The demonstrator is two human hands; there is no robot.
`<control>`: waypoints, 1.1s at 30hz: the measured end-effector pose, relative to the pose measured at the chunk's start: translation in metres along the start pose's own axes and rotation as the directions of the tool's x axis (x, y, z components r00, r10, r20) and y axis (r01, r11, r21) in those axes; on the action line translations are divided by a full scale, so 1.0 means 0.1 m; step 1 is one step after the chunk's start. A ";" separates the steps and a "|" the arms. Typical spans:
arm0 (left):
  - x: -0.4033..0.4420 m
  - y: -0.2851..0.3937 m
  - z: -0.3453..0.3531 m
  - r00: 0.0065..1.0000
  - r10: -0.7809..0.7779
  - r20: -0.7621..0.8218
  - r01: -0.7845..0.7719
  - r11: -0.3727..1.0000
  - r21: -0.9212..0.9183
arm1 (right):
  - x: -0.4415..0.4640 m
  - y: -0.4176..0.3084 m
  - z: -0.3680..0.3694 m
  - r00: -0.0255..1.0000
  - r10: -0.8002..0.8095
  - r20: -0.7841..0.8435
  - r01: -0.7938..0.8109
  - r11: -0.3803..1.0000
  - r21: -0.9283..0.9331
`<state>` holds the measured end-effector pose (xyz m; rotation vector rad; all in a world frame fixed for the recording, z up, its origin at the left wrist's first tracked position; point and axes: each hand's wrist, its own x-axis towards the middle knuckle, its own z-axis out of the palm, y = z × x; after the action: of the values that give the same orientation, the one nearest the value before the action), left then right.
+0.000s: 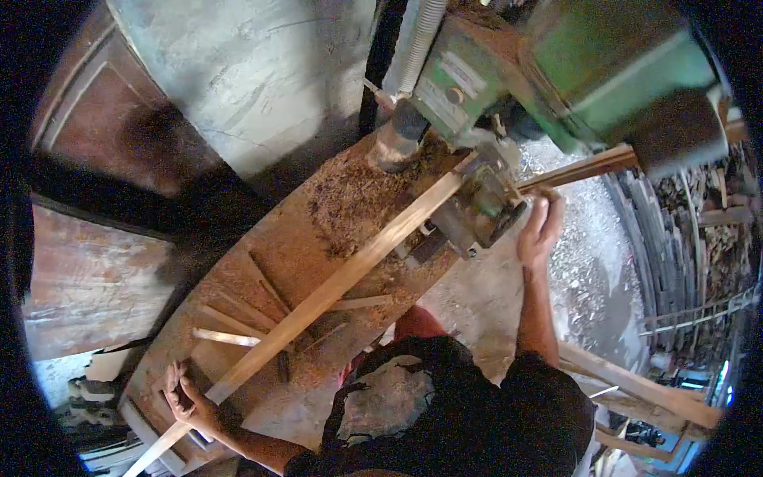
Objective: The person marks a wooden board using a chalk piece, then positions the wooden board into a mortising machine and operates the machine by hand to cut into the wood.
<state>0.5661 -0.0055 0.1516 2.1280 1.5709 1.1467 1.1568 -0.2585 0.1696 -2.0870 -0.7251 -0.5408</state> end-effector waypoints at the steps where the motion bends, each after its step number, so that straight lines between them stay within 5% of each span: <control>1: -0.06 -0.01 0.10 0.999 -0.033 -0.019 0.033 0.999 0.024 | 0.18 0.38 -0.01 0.998 0.048 0.032 -0.047 0.998 -0.045; 4: -0.24 0.06 0.33 0.990 -0.107 -0.089 0.123 0.974 0.191 | 0.65 1.07 0.23 0.854 0.495 0.161 -0.521 0.819 0.240; 5: -0.28 0.13 0.37 0.984 -0.150 -0.099 0.170 0.957 0.236 | 0.72 1.48 0.31 0.959 0.206 0.196 -0.223 0.972 0.068; 6: -0.31 0.20 0.41 0.976 -0.192 -0.107 0.215 0.935 0.283 | 0.77 1.67 0.40 0.958 0.173 0.230 -0.189 0.981 0.049; 8: -0.34 0.27 0.51 0.975 -0.171 -0.141 0.208 0.930 0.305 | 0.88 1.80 0.59 0.881 0.387 0.271 -0.443 0.877 0.187; 11: -0.37 0.36 0.50 0.975 -0.188 -0.119 0.218 0.907 0.360 | 0.88 1.85 0.75 0.811 0.502 0.302 -0.577 0.771 0.268; 14: -0.34 0.43 0.60 0.976 -0.137 -0.172 0.206 0.845 0.494 | 0.83 1.87 0.81 0.782 0.540 0.311 -0.619 0.733 0.283; 15: -0.35 0.45 0.65 0.976 -0.061 -0.210 0.154 0.874 0.460 | 0.82 1.88 0.83 0.777 0.545 0.315 -0.625 0.728 0.281; 19: -0.49 0.15 0.59 0.967 -0.157 -0.203 0.209 0.940 0.269 | 0.68 1.84 0.89 0.753 0.571 0.327 -0.655 0.696 0.294; 28: -0.45 0.24 0.65 0.928 -0.222 -0.298 0.285 0.940 0.188 | 0.56 1.79 1.04 0.720 0.588 0.368 -0.691 0.654 0.308; 33: -0.38 0.27 0.73 0.935 -0.163 -0.314 0.206 0.972 0.111 | 0.75 1.97 1.10 0.718 0.575 0.393 -0.692 0.650 0.313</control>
<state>0.6334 -0.0324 0.1035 1.9010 1.9959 1.3839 1.3558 -0.2398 0.0410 -1.8154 -0.1618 0.2956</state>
